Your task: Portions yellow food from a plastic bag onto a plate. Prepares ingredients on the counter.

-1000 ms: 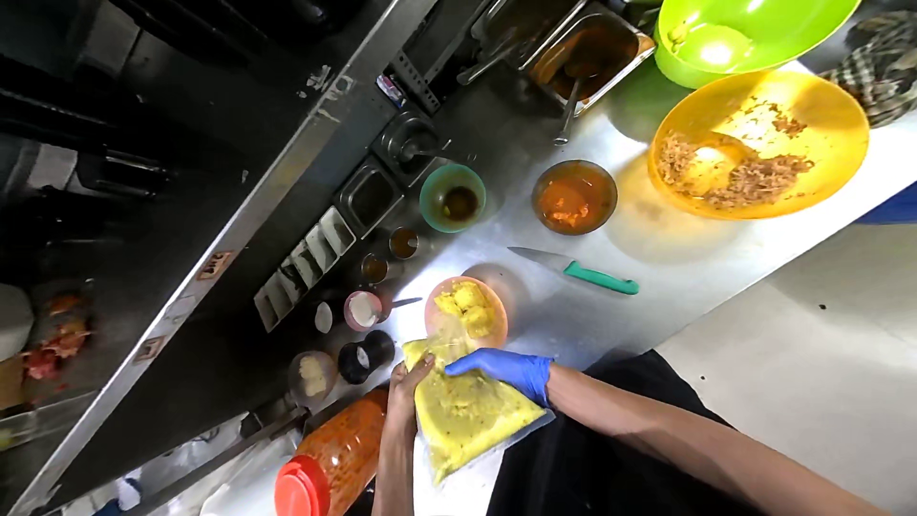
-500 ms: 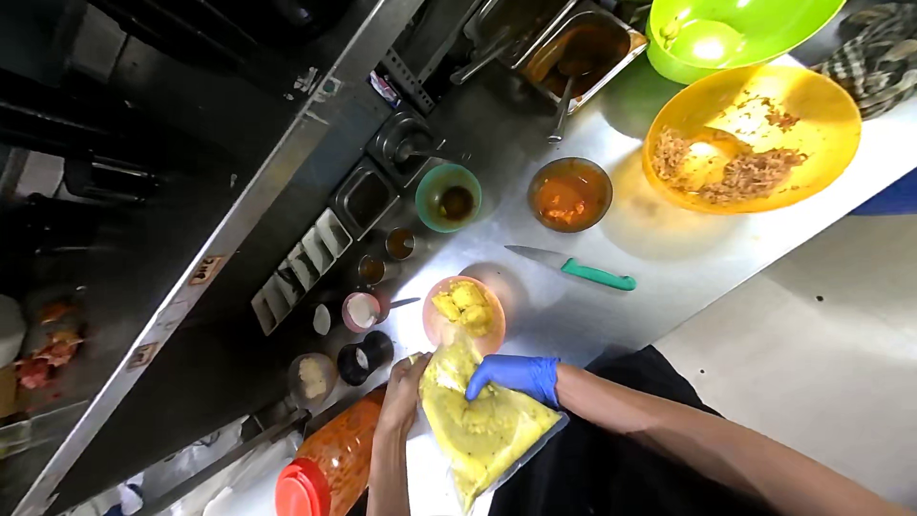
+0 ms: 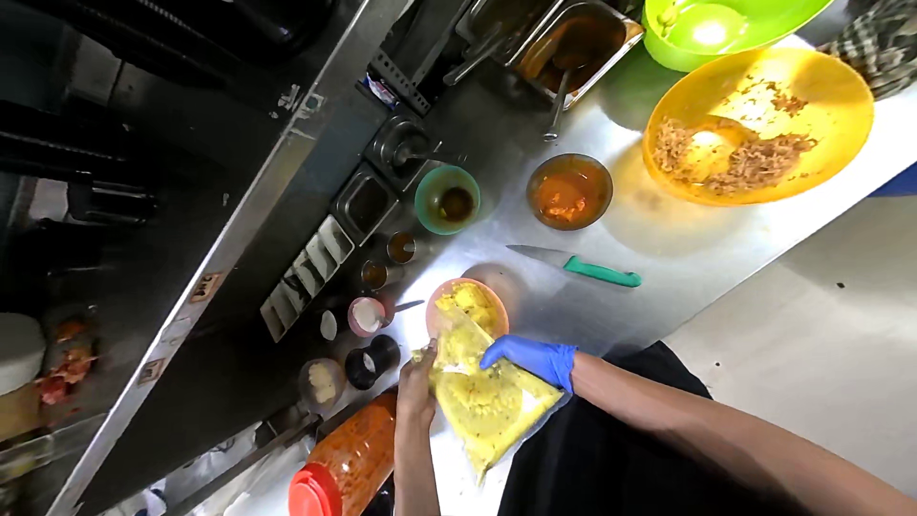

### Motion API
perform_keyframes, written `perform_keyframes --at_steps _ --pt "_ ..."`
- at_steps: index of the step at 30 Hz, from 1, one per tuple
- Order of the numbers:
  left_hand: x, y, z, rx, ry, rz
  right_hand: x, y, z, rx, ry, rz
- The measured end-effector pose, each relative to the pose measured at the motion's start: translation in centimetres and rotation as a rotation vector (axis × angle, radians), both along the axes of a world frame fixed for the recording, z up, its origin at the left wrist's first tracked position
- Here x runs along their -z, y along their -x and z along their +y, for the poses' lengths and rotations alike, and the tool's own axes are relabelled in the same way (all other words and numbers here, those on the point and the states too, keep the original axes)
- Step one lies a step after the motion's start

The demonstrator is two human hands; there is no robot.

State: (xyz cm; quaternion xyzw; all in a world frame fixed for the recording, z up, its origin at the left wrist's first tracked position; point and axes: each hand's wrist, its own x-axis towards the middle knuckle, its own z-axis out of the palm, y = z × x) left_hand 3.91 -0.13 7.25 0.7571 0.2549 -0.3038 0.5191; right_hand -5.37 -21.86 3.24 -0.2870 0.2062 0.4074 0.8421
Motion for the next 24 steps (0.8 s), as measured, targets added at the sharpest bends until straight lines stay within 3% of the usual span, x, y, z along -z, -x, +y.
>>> perform_keyframes --at_steps 3,6,10,17,24 --pt "1.2 0.0 0.0 0.045 -0.184 -0.087 0.3 0.3 0.6 0.0 -0.004 -0.006" --pt "0.9 0.0 0.2 0.038 -0.115 -0.021 0.7 0.9 1.1 0.032 0.027 -0.031" --pt "0.2 1.4 -0.4 0.179 -0.08 0.112 1.2 0.8 1.2 0.107 0.035 0.052" --pt "-0.4 3.2 -0.8 0.02 -0.063 0.055 1.9 0.4 1.8 0.018 0.106 0.094" --pt "-2.3 4.4 -0.7 0.034 -0.067 0.032 1.9 0.7 3.4 0.069 0.218 0.199"
